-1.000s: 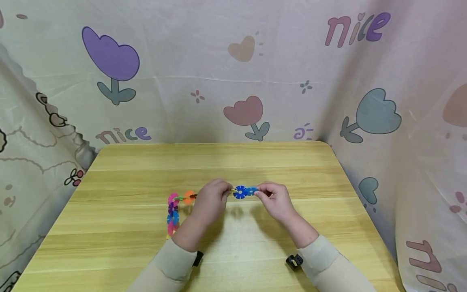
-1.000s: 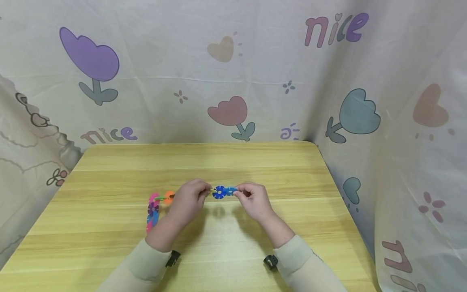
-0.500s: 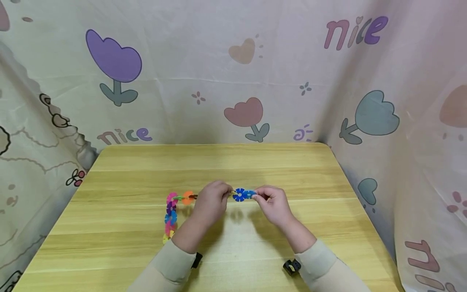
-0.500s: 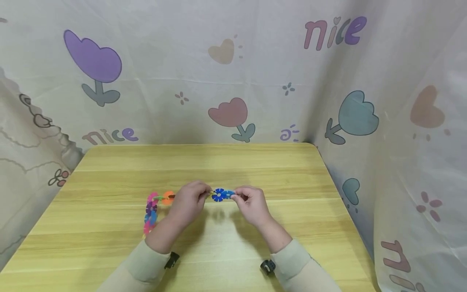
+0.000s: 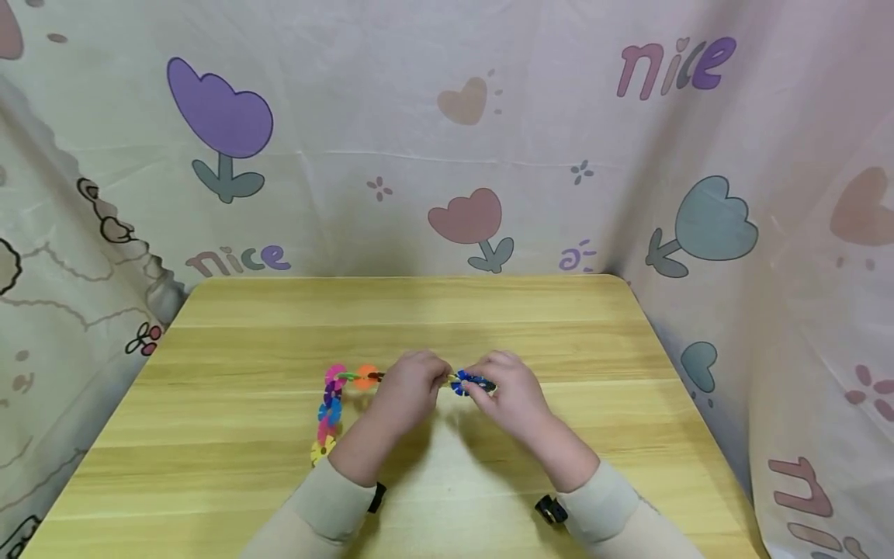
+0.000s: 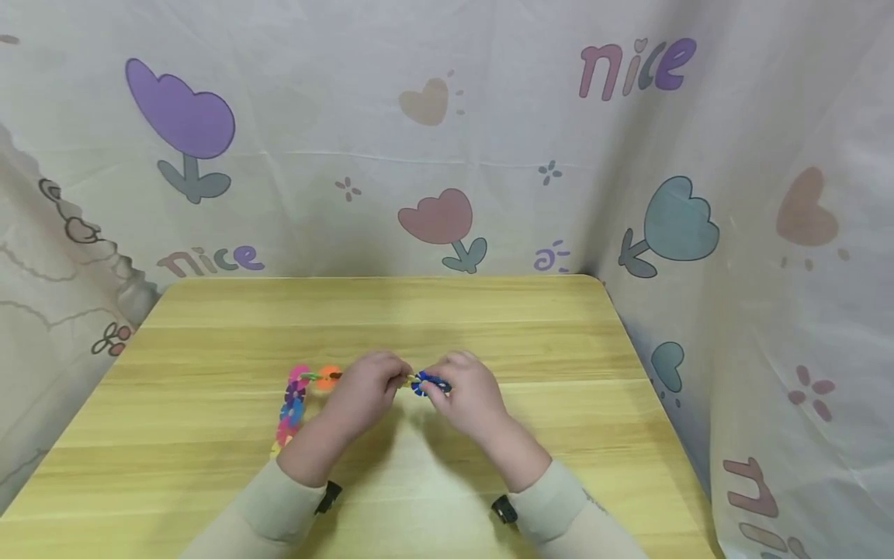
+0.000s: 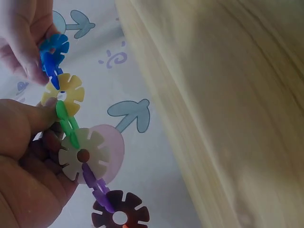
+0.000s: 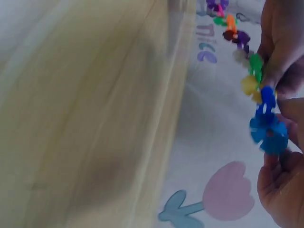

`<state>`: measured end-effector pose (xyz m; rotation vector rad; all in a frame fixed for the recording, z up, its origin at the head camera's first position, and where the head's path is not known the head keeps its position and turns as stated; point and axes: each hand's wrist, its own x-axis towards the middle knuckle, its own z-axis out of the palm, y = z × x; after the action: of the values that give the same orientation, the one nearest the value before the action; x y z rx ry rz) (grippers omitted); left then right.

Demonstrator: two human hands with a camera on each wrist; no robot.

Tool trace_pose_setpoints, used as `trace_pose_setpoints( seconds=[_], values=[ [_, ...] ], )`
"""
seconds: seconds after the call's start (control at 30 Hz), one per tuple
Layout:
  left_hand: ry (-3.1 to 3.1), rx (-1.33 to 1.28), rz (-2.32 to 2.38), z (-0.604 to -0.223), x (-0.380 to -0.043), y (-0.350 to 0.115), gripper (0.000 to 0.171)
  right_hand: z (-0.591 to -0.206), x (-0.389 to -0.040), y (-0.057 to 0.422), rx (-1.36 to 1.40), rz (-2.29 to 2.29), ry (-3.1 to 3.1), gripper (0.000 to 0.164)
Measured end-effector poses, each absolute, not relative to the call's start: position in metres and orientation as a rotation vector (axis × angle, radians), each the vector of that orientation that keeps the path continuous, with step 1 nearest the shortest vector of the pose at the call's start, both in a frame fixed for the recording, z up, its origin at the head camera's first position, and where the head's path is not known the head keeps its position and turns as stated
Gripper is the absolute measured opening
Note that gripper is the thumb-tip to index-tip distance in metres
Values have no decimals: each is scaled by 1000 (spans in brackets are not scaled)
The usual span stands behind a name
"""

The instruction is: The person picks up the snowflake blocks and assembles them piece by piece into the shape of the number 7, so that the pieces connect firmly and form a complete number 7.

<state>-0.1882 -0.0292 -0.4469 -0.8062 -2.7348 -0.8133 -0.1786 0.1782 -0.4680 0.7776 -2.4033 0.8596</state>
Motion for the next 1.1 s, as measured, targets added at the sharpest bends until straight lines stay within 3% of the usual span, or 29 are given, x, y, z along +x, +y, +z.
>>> trace_pose_setpoints(
  seconds=[0.17,0.73,1.1],
  values=[
    [-2696,-865,-753,-447,-187,-23,13,-466,-177,168,790,679,-2414,8],
    [-2506,-671,-667,-442,-195,-74,11,-475,-171,189,694,841,-2215,13],
    [-2546,-767,-551,-438,-192,-69,10,-460,-165,178,731,658,-2339,16]
  ],
)
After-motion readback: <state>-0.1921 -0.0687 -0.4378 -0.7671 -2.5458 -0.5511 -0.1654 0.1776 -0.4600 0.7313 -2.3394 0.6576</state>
